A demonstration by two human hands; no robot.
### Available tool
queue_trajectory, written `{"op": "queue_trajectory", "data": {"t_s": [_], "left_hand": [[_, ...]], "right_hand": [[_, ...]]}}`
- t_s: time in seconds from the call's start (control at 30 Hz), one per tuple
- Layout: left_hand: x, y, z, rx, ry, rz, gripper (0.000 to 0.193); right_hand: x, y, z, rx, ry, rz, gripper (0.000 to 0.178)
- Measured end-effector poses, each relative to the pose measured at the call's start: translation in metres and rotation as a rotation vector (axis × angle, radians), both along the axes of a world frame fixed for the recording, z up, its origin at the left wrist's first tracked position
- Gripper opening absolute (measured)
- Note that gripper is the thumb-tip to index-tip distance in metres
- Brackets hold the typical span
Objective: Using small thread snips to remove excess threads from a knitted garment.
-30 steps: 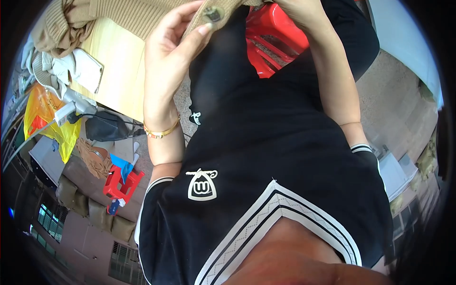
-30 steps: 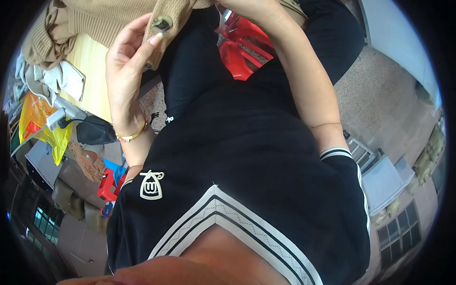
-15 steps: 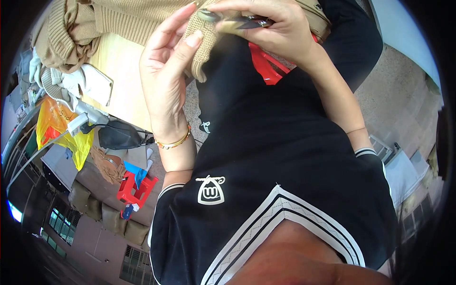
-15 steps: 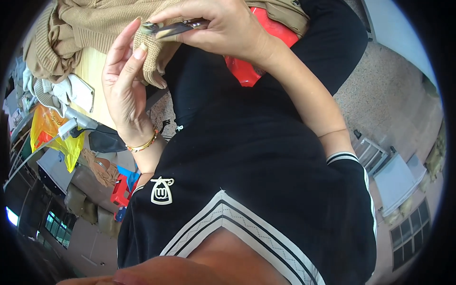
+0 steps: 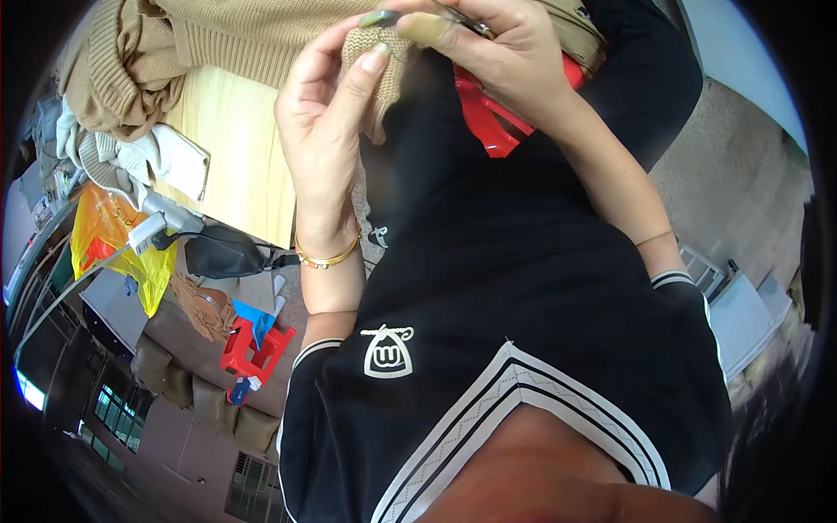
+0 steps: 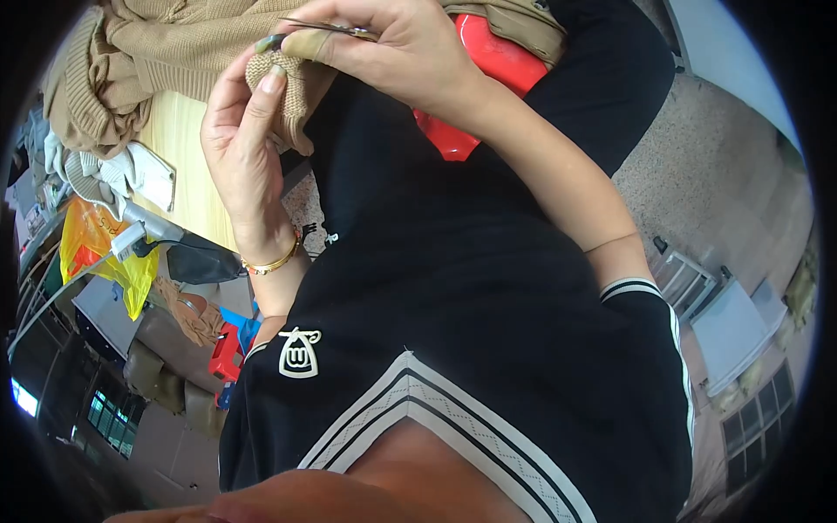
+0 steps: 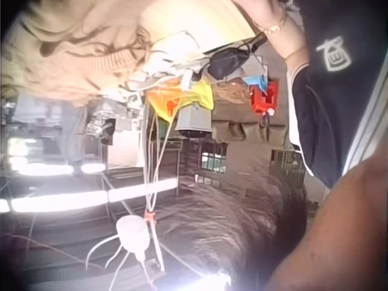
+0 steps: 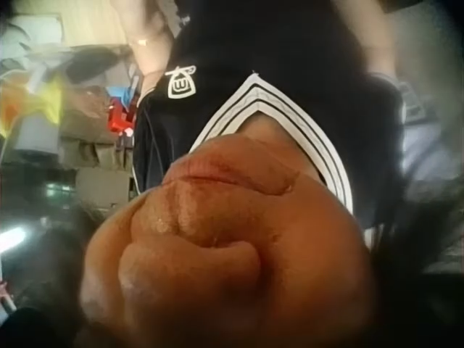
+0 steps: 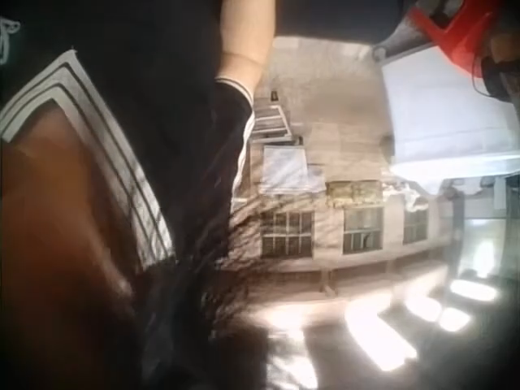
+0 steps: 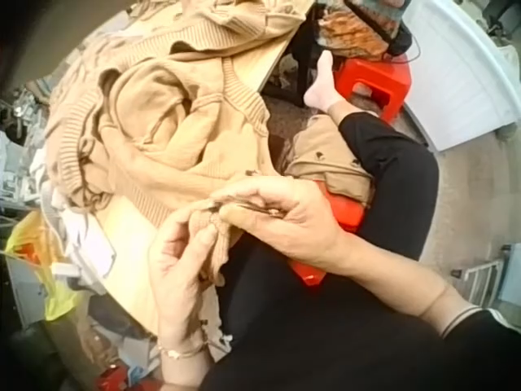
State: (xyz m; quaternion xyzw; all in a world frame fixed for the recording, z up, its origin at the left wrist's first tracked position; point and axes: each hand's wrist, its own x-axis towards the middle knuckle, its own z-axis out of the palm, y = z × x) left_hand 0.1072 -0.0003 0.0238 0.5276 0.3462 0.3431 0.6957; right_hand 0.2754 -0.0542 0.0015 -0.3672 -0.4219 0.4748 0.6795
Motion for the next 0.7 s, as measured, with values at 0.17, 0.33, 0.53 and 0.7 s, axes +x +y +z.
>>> {"op": "queue_trajectory", "data": {"t_s": [0.17,0.33,0.53,0.7], "left_hand": [[-0.001,0.0,-0.002,-0.084,-0.161,0.047,0.034],[0.0,-0.001,-0.001,-0.056,-0.14,0.064,0.034],[0.005,-0.003,0.0,0.017,-0.091,0.055,0.034],[0.003,-0.003,0.0,0.045,-0.052,0.048,0.035]], "right_hand": [[0.017,-0.01,0.021,0.032,-0.585,-0.16,0.034],[0.022,-0.015,0.033,0.118,-0.851,-0.228,0.035],[0.019,-0.015,0.03,0.113,-0.751,-0.217,0.041],[0.019,-0.015,0.028,0.074,-0.747,-0.197,0.038]]}}
